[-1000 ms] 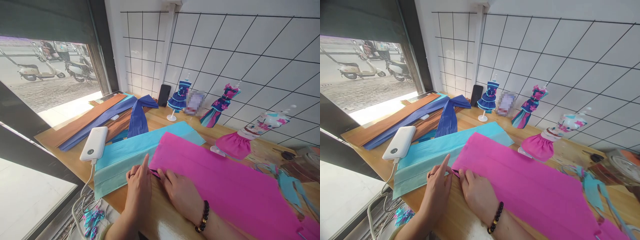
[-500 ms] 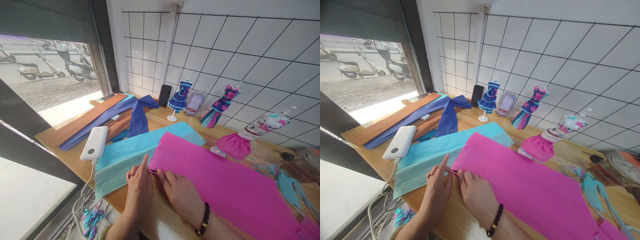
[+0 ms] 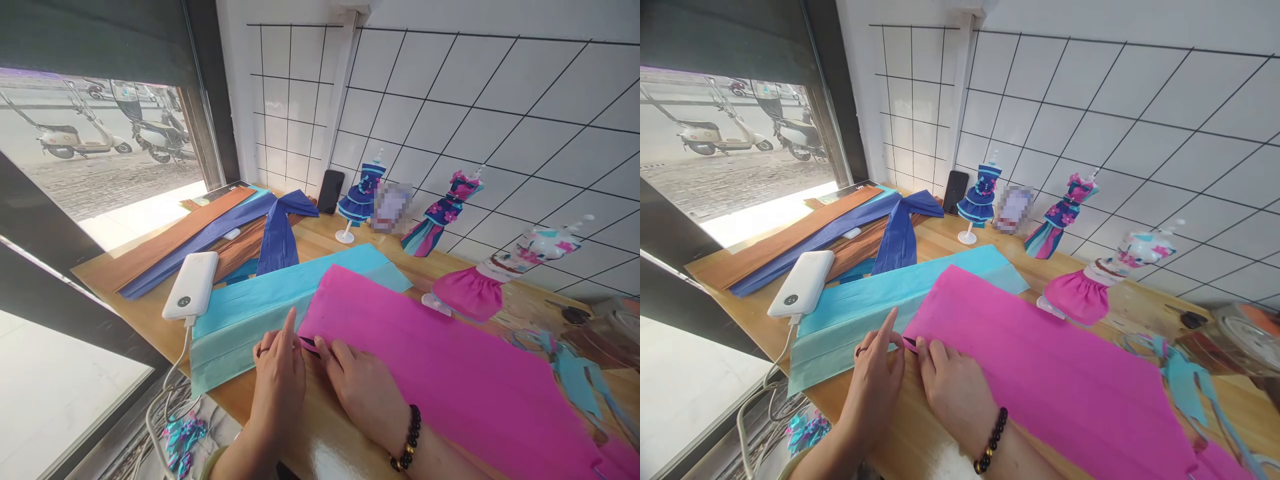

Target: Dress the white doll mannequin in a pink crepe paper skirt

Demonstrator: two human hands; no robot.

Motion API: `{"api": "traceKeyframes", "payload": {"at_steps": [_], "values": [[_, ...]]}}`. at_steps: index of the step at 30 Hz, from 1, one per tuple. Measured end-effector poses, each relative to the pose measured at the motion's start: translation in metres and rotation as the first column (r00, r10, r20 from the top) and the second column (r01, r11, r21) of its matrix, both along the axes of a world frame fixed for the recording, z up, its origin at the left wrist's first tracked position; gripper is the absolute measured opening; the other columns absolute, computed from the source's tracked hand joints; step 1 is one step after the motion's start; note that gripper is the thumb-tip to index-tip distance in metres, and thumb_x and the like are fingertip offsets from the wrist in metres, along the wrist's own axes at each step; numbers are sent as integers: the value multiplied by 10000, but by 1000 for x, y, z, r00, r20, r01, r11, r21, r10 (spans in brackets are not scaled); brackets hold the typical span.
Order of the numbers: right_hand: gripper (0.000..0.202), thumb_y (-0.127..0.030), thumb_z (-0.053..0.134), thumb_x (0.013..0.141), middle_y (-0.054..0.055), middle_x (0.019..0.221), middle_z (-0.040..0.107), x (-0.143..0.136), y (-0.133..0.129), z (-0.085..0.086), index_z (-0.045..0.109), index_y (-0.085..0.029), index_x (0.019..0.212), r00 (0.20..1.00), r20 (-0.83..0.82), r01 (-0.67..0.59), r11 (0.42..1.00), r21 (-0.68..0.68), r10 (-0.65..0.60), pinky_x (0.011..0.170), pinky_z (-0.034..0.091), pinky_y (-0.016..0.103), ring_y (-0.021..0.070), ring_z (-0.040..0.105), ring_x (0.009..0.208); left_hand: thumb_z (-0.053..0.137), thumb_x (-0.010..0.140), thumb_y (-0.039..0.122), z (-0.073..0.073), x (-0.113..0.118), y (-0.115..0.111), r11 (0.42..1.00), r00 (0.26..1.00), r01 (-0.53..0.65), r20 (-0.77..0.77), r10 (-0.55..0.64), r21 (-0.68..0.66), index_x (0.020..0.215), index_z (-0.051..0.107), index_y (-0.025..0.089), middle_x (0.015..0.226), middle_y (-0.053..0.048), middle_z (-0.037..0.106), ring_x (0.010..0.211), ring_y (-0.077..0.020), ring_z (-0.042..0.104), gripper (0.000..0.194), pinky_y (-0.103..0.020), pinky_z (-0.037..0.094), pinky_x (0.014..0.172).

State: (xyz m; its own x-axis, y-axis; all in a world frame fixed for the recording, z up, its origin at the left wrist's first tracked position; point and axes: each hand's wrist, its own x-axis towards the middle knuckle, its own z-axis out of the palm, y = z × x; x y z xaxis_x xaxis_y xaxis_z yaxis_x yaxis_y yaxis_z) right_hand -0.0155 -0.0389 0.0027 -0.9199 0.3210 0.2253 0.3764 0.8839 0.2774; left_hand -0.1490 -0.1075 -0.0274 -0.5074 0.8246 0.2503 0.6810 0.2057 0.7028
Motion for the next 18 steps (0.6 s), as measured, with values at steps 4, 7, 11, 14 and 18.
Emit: {"api": "traceKeyframes", "payload": {"at_steps": [4,7,11,14,18], "values": [[335,-90,497,847,53,738,595,-1,0,2,515,-56,1179,1000,13,-8,1000,-10,8,390,341,250,136,574,547,358,808,87,0,0,0,1000,1000,-1,8,1,-1,1333,318,183,832,-35,641,854,-213,540,535,-421,342,805],[329,-92,510,843,57,749,598,-1,-1,2,528,-53,1168,1000,20,-12,1000,-21,12,395,361,264,151,582,557,373,809,94,-2,0,0,1000,1000,-2,5,2,2,1332,324,185,842,-36,646,856,-211,539,534,-415,345,796],[330,-91,502,849,62,759,604,-2,-1,2,529,-54,1175,1000,25,-14,999,-30,14,396,373,274,161,592,564,388,796,95,-2,-1,1,1000,1000,-8,6,8,4,1330,339,187,832,-37,650,855,-213,544,543,-416,352,797],[338,-94,515,844,60,768,609,-2,-1,1,527,-57,1179,999,31,-8,999,-42,10,400,377,278,167,599,580,393,793,96,-2,-1,0,1000,1000,-5,2,5,5,1330,341,185,836,-38,651,853,-211,549,547,-414,355,798],[323,-108,512,849,55,765,614,-2,0,0,529,-69,1170,1000,29,-8,999,-36,9,407,369,268,155,598,588,390,789,94,-3,-1,0,1000,1000,-4,7,4,3,1334,335,192,836,-38,650,859,-215,552,557,-414,359,798]]}}
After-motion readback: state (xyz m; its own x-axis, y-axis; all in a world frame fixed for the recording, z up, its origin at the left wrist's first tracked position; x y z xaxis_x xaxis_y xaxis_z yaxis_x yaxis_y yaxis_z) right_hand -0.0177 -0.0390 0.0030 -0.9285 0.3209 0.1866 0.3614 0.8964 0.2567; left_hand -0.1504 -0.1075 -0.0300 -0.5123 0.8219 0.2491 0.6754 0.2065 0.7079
